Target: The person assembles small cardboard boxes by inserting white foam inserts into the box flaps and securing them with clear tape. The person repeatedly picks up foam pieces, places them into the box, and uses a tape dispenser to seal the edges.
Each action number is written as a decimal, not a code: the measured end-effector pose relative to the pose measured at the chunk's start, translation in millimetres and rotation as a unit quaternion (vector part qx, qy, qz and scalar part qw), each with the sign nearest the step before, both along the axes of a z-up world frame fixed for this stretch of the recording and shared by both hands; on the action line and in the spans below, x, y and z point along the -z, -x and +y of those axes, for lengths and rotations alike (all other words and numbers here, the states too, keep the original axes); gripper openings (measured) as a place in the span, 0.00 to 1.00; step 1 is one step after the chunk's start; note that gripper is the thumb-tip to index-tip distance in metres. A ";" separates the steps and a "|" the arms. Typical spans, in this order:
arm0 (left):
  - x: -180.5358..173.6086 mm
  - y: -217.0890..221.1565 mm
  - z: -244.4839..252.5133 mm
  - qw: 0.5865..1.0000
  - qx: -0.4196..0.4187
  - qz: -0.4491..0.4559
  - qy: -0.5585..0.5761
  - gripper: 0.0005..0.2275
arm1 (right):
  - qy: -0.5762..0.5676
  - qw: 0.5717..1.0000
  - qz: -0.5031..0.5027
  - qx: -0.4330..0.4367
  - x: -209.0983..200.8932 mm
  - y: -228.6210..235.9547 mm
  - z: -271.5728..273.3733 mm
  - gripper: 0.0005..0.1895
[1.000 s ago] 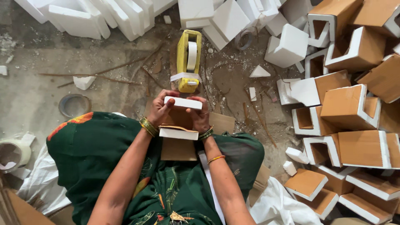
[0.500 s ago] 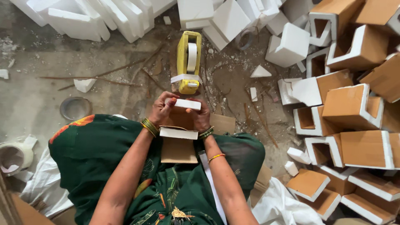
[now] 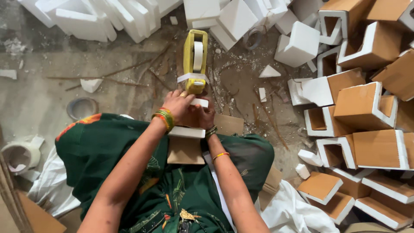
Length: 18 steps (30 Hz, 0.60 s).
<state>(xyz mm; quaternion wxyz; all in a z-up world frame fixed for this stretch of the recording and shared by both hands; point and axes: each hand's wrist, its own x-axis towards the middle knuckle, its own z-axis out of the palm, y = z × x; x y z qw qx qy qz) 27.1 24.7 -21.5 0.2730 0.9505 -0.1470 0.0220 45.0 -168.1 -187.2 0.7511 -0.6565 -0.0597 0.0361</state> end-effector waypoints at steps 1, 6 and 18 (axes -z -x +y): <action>-6.0 -2.9 -4.8 0.999 -0.016 -0.008 -0.030 0.15 | -0.006 1.000 0.008 0.004 -9.2 -4.7 2.1 0.20; -9.0 13.6 4.2 0.999 -0.005 -0.030 -0.044 0.24 | -0.044 0.998 -0.021 0.047 -95.2 -11.5 -1.3 0.32; -4.7 23.5 6.8 0.999 -0.023 -0.029 -0.037 0.20 | 0.085 0.993 0.085 -0.022 -182.7 -36.1 7.3 0.12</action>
